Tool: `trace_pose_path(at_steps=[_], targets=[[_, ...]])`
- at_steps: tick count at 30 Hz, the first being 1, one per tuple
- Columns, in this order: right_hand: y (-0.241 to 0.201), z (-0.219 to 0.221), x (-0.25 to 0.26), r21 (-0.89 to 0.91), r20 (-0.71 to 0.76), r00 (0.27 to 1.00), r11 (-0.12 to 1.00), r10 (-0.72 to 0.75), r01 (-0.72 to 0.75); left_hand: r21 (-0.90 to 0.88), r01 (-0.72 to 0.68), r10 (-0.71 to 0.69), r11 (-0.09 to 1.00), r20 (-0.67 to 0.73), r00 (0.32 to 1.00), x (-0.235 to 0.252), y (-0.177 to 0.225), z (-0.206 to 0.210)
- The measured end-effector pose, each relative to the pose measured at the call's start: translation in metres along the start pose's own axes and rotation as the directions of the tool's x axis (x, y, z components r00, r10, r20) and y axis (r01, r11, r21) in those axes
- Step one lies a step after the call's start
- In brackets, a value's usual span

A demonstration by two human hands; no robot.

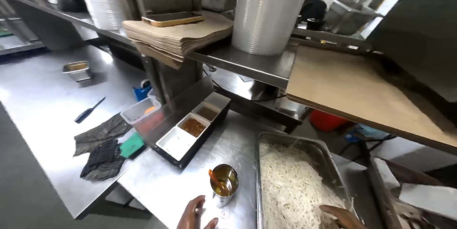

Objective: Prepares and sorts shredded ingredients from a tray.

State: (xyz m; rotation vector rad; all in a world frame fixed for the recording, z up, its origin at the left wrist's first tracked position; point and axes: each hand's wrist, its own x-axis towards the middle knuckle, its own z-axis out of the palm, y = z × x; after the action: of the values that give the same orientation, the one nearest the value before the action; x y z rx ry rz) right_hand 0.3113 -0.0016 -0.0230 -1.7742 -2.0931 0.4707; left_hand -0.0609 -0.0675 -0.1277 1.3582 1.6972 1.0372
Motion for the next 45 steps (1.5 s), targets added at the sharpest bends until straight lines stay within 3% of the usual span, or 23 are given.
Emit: trace_pose_path(at_steps=[5, 8, 11, 15, 18, 20, 21, 24, 27, 30, 32, 36, 40, 45], targets=[[-0.020, 0.006, 0.009, 0.068, -0.015, 0.998, 0.996, 0.060, -0.059, 0.033, -0.117, 0.119, 0.993, -0.078, 0.990, 0.036, -0.016, 0.029], [-0.018, 0.012, 0.008, 0.117, -0.092, 0.993, 0.991, 0.068, -0.057, -0.019, -0.119, 0.114, 0.993, -0.154, 0.981, 0.053, -0.015, 0.053], [-0.012, 0.015, 0.002, 0.106, -0.058, 0.991, 0.988, 0.122, -0.116, -0.021, -0.142, 0.133, 0.990, -0.233, 0.963, 0.064, -0.015, 0.066], [-0.002, 0.017, -0.008, 0.158, -0.080, 0.985, 0.978, 0.152, -0.138, -0.006, -0.225, 0.219, 0.974, -0.206, 0.954, 0.072, -0.004, 0.071], [0.002, 0.020, -0.012, 0.318, -0.113, 0.981, 0.942, 0.155, -0.112, 0.045, -0.318, 0.322, 0.947, -0.141, 0.936, 0.079, 0.002, 0.074], [-0.001, 0.022, -0.011, 0.531, -0.109, 0.973, 0.839, 0.203, -0.116, 0.094, -0.334, 0.342, 0.938, -0.081, 0.936, 0.077, 0.010, 0.072], [-0.007, 0.021, -0.009, 0.665, -0.079, 0.966, 0.735, 0.247, -0.134, 0.108, -0.336, 0.343, 0.936, -0.051, 0.938, 0.075, 0.015, 0.071], [-0.024, 0.026, 0.000, 0.945, 0.027, 0.927, 0.293, 0.374, -0.145, 0.135, -0.373, 0.371, 0.918, 0.037, 0.928, 0.067, 0.042, 0.065], [-0.037, 0.034, 0.017, 0.983, 0.138, 0.876, -0.176, 0.462, -0.062, 0.186, -0.466, 0.449, 0.865, 0.125, 0.885, 0.062, 0.076, 0.059], [-0.045, 0.036, 0.030, 0.881, 0.258, 0.829, -0.473, 0.496, 0.010, 0.210, -0.555, 0.527, 0.805, 0.176, 0.832, 0.059, 0.106, 0.061], [-0.050, 0.035, 0.034, 0.845, 0.276, 0.809, -0.531, 0.519, 0.052, 0.238, -0.611, 0.575, 0.755, 0.208, 0.791, 0.059, 0.121, 0.065], [-0.047, 0.032, 0.034, 0.836, 0.275, 0.796, -0.543, 0.539, 0.079, 0.359, -0.681, 0.611, 0.639, 0.301, 0.732, 0.060, 0.145, 0.076], [-0.038, 0.031, 0.032, 0.793, 0.321, 0.767, -0.600, 0.556, 0.104, 0.455, -0.786, 0.724, 0.419, 0.355, 0.592, 0.064, 0.163, 0.084], [-0.034, 0.034, 0.031, 0.743, 0.320, 0.785, -0.655, 0.530, 0.139, 0.516, -0.805, 0.715, 0.292, 0.441, 0.542, 0.068, 0.177, 0.092]])
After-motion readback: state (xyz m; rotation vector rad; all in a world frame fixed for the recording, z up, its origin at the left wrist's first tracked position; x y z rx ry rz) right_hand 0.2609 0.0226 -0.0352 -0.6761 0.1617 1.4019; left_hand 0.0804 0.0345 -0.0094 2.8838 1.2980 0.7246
